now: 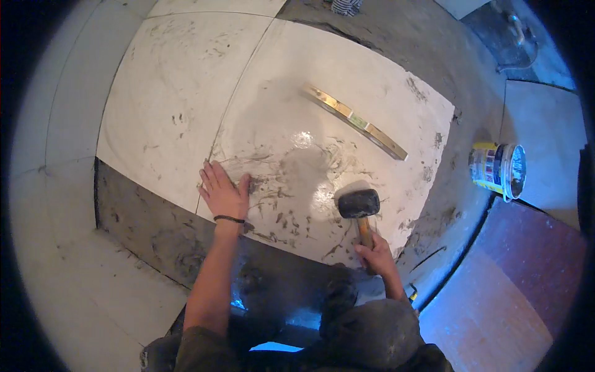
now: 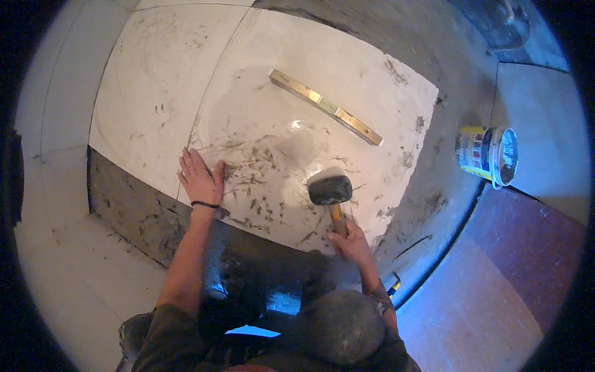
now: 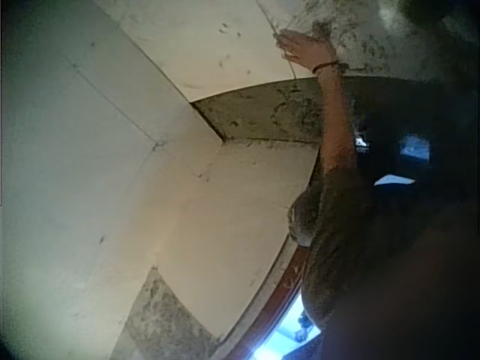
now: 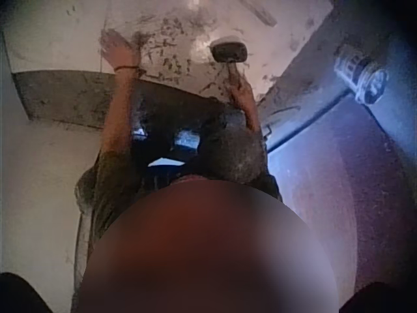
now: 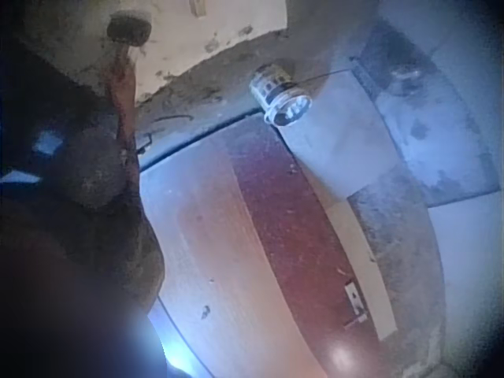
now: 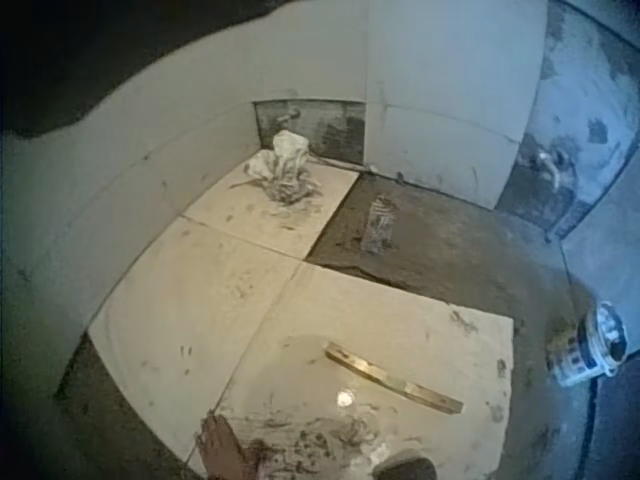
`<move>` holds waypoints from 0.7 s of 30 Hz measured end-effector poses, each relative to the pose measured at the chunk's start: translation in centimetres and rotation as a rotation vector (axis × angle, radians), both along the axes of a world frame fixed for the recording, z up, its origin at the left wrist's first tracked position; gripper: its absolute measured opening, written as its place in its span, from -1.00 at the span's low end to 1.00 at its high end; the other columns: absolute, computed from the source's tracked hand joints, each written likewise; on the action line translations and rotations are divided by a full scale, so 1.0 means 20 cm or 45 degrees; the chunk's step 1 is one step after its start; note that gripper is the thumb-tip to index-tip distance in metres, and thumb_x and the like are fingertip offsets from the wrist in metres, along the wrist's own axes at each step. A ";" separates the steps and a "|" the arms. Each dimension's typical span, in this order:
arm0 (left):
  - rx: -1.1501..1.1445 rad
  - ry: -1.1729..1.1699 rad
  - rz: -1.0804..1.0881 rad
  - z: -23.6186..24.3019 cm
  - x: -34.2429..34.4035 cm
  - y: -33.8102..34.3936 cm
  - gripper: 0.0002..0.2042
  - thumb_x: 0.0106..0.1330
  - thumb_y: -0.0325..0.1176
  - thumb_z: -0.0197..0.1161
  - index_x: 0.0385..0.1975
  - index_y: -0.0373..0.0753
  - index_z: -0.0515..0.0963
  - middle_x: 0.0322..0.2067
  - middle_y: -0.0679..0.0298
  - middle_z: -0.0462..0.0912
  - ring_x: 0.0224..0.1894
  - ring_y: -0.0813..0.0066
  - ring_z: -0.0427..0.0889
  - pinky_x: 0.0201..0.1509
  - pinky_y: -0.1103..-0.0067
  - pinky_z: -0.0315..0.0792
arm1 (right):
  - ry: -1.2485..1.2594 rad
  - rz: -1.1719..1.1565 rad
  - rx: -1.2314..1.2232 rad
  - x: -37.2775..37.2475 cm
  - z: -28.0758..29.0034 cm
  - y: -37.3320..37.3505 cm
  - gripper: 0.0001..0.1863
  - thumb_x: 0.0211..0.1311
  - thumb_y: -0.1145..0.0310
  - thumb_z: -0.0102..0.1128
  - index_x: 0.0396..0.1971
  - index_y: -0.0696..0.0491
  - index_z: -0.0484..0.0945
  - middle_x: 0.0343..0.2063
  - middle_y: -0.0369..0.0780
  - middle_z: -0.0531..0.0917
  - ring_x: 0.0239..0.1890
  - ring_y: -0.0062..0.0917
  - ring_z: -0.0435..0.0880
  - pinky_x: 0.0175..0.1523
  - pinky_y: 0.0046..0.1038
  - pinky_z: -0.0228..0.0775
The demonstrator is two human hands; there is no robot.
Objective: The person installs a tile onto a bed of mortar by hand, checks the alignment with a level, and taps the tile into place using a rubber mallet before wiping the surface with a sponge.
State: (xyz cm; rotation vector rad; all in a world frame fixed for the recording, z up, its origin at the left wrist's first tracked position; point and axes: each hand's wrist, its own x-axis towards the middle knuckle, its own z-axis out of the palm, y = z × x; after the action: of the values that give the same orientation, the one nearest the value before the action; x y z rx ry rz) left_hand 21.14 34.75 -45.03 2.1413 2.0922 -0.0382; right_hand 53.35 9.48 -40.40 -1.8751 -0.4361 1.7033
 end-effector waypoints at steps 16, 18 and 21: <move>-0.066 0.002 0.094 0.04 -0.10 -0.07 -0.08 0.40 0.22 0.11 0.51 -0.38 0.01 0.54 -0.19 -0.08 0.57 -0.27 -0.11 0.52 -0.16 -0.10 | 0.026 0.101 0.042 -0.07 0.04 0.06 -0.69 0.23 0.26 0.46 -0.17 0.09 0.57 -0.59 -0.40 0.54 -0.62 -0.69 0.48 -0.51 -0.53 0.32; -0.108 0.045 0.076 0.07 0.00 -0.11 -0.07 0.38 0.21 0.15 0.51 -0.38 0.01 0.53 -0.21 -0.07 0.56 -0.33 -0.12 0.52 -0.18 -0.13 | 0.053 -0.022 0.171 -0.06 0.05 0.02 -0.73 0.26 0.26 0.43 -0.21 0.09 0.57 -0.60 -0.40 0.53 -0.63 -0.69 0.46 -0.52 -0.54 0.30; 0.016 -0.175 -0.385 0.09 0.24 -0.20 -0.11 0.32 0.17 0.27 0.47 -0.34 0.14 0.49 -0.30 0.02 0.52 -0.34 0.00 0.48 -0.20 -0.08 | -0.102 -0.153 -0.001 -0.02 0.05 -0.03 -0.72 0.31 0.24 0.40 -0.16 0.09 0.56 -0.61 -0.40 0.52 -0.64 -0.71 0.44 -0.52 -0.56 0.29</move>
State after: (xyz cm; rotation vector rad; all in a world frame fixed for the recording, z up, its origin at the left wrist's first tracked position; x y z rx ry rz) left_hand 26.02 30.74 -43.30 2.3738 1.6863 0.0867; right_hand 52.92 8.78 -39.32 -1.9353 -0.3467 1.5544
